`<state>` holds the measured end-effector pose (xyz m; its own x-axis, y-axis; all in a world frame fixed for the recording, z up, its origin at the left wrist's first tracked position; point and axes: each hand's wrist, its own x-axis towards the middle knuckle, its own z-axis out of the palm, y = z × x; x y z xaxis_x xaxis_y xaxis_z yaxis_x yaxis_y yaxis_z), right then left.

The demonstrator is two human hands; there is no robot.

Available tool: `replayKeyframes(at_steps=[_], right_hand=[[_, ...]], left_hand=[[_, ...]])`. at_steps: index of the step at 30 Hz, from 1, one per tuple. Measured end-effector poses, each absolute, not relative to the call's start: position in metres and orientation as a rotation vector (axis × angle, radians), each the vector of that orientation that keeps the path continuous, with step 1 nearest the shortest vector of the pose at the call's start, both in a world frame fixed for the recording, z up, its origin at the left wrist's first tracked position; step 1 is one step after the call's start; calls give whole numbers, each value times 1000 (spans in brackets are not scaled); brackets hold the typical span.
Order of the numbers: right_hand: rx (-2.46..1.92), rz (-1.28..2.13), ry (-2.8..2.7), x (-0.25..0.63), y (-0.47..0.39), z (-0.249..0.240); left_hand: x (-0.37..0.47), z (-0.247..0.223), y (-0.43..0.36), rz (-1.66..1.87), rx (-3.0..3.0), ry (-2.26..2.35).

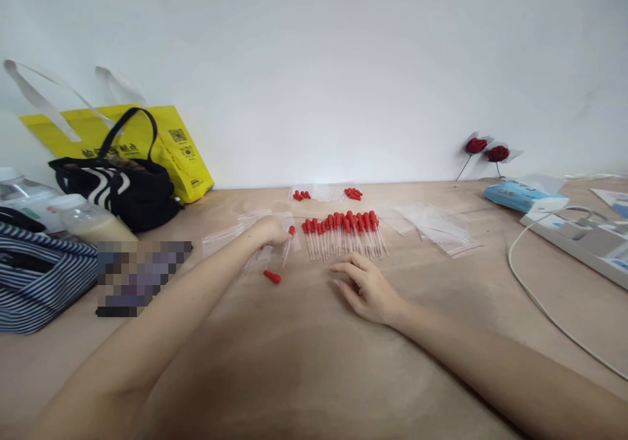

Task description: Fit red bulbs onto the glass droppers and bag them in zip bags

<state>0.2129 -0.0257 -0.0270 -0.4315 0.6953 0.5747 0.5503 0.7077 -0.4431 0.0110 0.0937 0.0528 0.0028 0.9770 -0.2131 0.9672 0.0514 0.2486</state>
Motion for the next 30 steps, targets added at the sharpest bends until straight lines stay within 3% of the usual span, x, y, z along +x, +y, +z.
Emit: replayKeyframes(at_steps=[8,13,18,23,30], right_hand=[[-960,231,-2139,215,-27,-28],[-976,276,-2095,212,-28,-24],[-1130,633,-1758,208,-25,-21],[-1066,884,-1546,206,-24,-22],[-987,836,-1353,207,-22,-22]], left_hand=[[11,40,99,56,1887,1957],[7,40,75,365,1942,1858],[28,22,11,673,2087,1510],[50,10,-21,609,2133,1293],[33,33,0,475,2381,969]])
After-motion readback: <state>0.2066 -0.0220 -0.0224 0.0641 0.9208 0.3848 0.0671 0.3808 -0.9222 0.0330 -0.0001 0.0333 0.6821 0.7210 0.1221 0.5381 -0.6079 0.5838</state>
